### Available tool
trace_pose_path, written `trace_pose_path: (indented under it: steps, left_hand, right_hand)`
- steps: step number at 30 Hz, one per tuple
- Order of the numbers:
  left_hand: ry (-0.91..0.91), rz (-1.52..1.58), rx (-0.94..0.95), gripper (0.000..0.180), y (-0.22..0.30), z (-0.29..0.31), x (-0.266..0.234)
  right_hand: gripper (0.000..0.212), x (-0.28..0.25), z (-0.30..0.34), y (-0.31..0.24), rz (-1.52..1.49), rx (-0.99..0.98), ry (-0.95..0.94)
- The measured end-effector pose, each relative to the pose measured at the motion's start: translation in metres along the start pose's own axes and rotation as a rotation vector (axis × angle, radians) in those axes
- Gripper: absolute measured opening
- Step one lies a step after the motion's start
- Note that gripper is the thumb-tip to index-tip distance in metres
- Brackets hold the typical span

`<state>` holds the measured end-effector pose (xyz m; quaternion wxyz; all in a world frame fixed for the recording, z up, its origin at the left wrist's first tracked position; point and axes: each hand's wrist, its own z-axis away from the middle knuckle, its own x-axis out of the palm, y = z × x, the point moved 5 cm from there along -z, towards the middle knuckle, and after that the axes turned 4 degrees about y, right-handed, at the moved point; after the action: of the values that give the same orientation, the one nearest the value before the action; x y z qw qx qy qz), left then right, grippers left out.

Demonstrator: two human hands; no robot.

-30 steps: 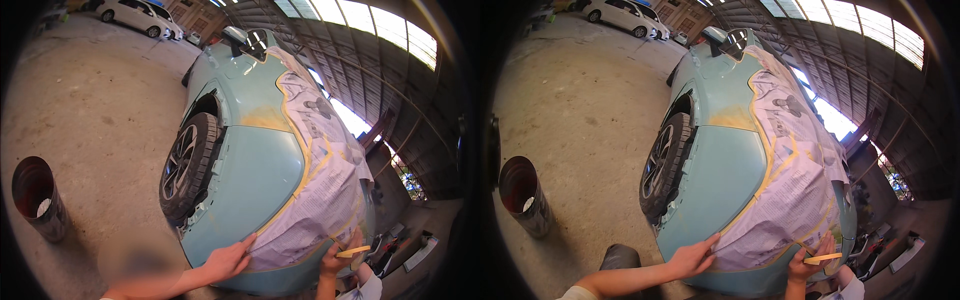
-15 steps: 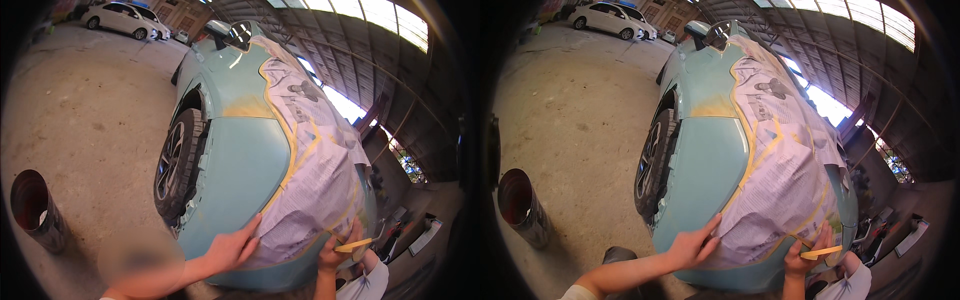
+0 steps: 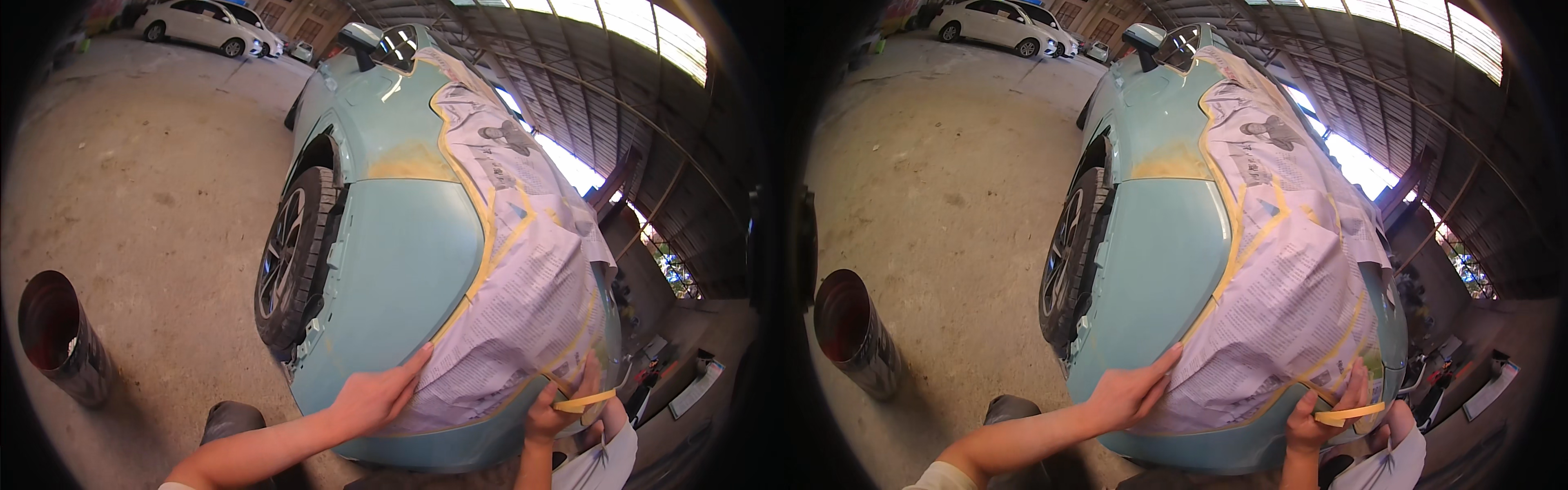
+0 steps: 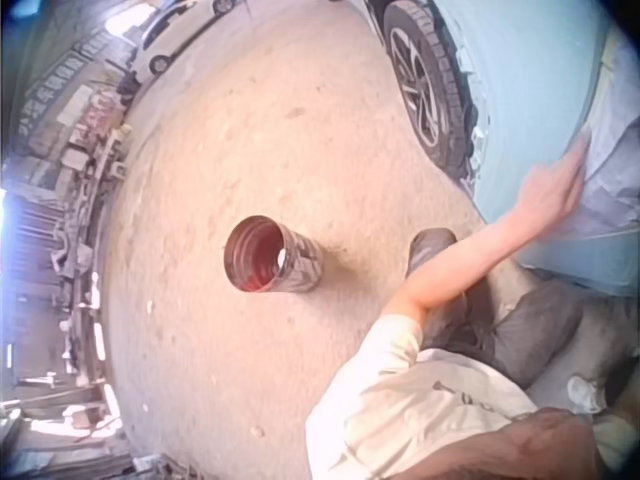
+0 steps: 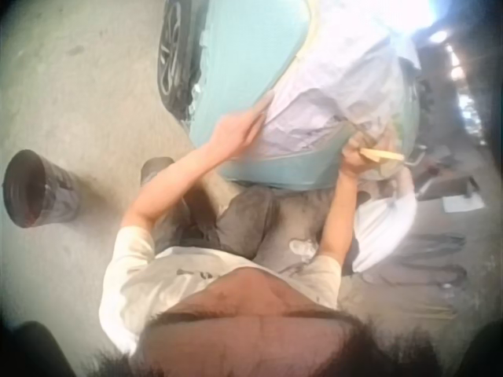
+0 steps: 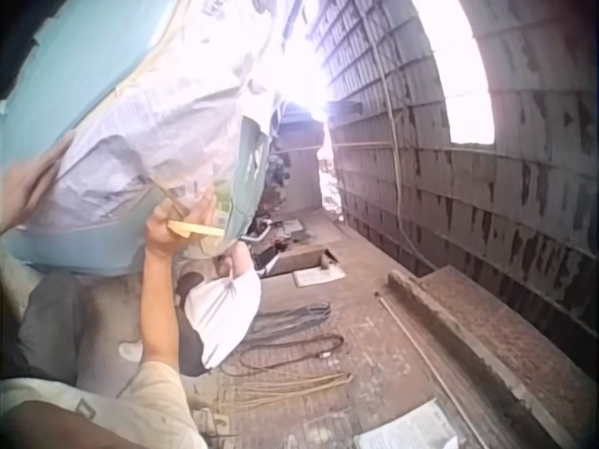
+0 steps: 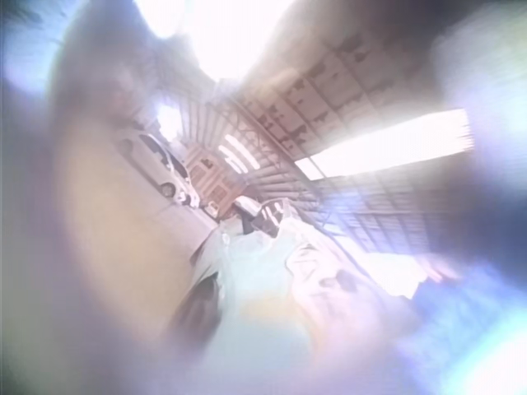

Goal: The person tapes newspaper sheets onto the front bumper, hood, and side panels of a light blue car using yellow masking tape. They smooth the paper and tape along the edges to secure the coverage while another person works nearby.

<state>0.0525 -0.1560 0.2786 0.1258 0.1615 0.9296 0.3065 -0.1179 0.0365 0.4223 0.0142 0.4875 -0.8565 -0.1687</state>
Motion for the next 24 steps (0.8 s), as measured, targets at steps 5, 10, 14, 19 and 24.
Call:
trace_pose_path:
  steps: [5,10,14,19,24]
  left_hand:
    - [0.015,-0.045,0.075,0.058,0.007,-0.02,-0.002]
    - [0.035,-0.133,0.158,0.062,0.012,-0.033,0.002]
    - [0.018,-0.182,0.189,0.066,0.004,-0.026,0.006]
    - [0.012,-0.17,0.189,0.068,-0.005,-0.007,0.004]
    - [-0.024,-0.136,0.128,0.069,-0.014,0.011,0.005]
  right_hand:
    - [0.066,0.0,-0.001,0.0,0.003,-0.01,0.017]
    - [0.066,0.0,0.0,-0.001,0.003,-0.008,0.03]
    - [0.066,0.002,0.001,0.001,0.011,0.01,0.026]
    - [0.068,0.001,0.0,-0.002,0.003,0.013,0.023]
    - [0.069,0.0,-0.002,-0.002,0.028,-0.001,0.01]
